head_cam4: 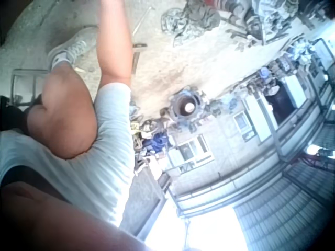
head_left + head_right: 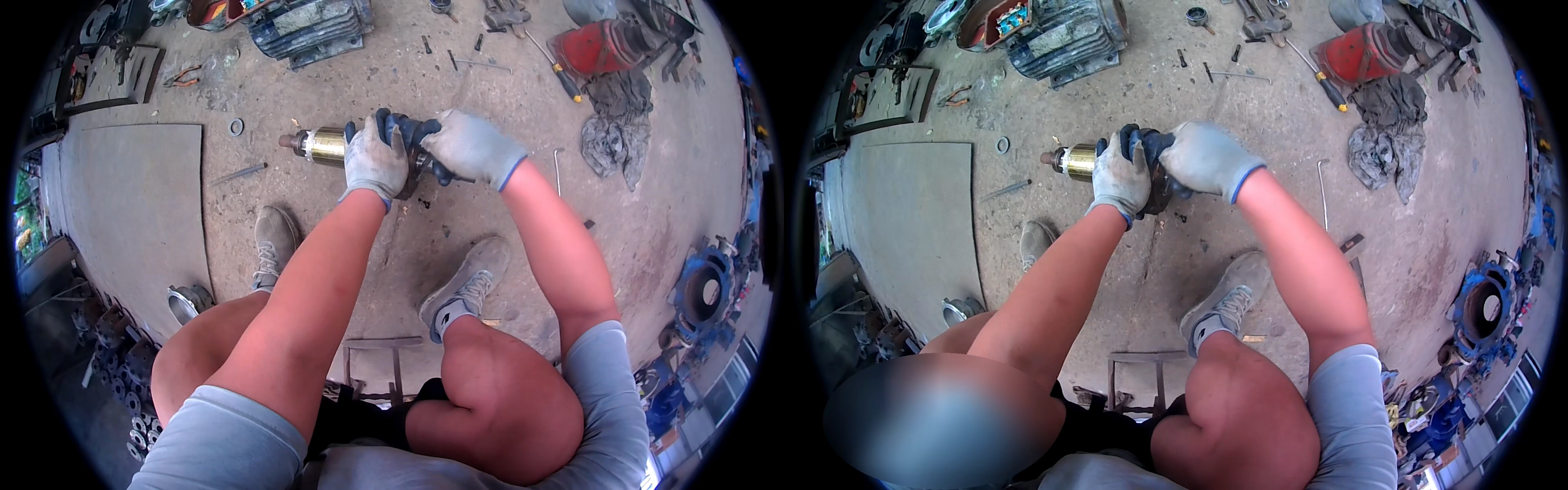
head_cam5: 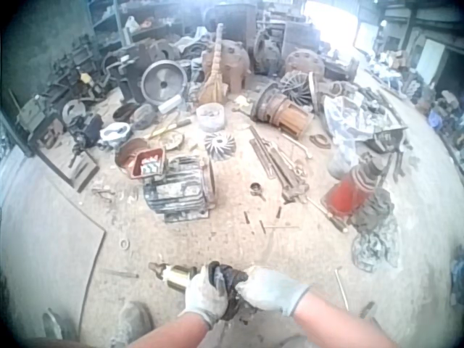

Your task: The person is cleaning a mechanical part, likely a motor or generator, using a rag and a small tool. They wipe the surface and scrape off debris while sitting on the floor in a workshop.

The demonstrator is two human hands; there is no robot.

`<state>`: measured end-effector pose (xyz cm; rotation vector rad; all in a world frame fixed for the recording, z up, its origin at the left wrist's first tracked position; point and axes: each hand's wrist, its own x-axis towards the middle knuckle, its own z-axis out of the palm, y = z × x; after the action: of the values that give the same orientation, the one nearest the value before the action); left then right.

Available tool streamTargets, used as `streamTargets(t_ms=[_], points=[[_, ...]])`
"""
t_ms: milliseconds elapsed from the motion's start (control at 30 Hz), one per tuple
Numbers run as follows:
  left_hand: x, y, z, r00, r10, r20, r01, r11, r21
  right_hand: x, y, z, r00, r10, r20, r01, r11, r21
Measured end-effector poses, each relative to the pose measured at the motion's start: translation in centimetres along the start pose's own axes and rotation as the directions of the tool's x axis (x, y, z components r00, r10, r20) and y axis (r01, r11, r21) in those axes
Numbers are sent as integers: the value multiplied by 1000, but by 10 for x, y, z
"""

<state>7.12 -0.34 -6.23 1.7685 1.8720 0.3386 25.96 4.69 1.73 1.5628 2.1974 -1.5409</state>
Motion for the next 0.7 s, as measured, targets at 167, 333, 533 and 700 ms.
streamTargets(t_ms=[167, 333, 533, 700], points=[[-2, 2, -4, 999, -42, -5, 42, 997, -70, -67, -30, 89, 850, -172, -497, 5, 948, -318], [-2, 0, -3, 999, -7, -42, 5, 999, -46, -100, 7, 162, 910, -62, -411, -22, 980, -197], [-1, 6, -4, 1000, -3, -19, 2, 998, -59, -48, 88, 203, 918, 389, -78, -313, 831, 460], [-2, 8, -9, 1000, -5, -16, 4, 1000, -25, -35, 112, 173, 875, 463, -140, -332, 786, 522]])
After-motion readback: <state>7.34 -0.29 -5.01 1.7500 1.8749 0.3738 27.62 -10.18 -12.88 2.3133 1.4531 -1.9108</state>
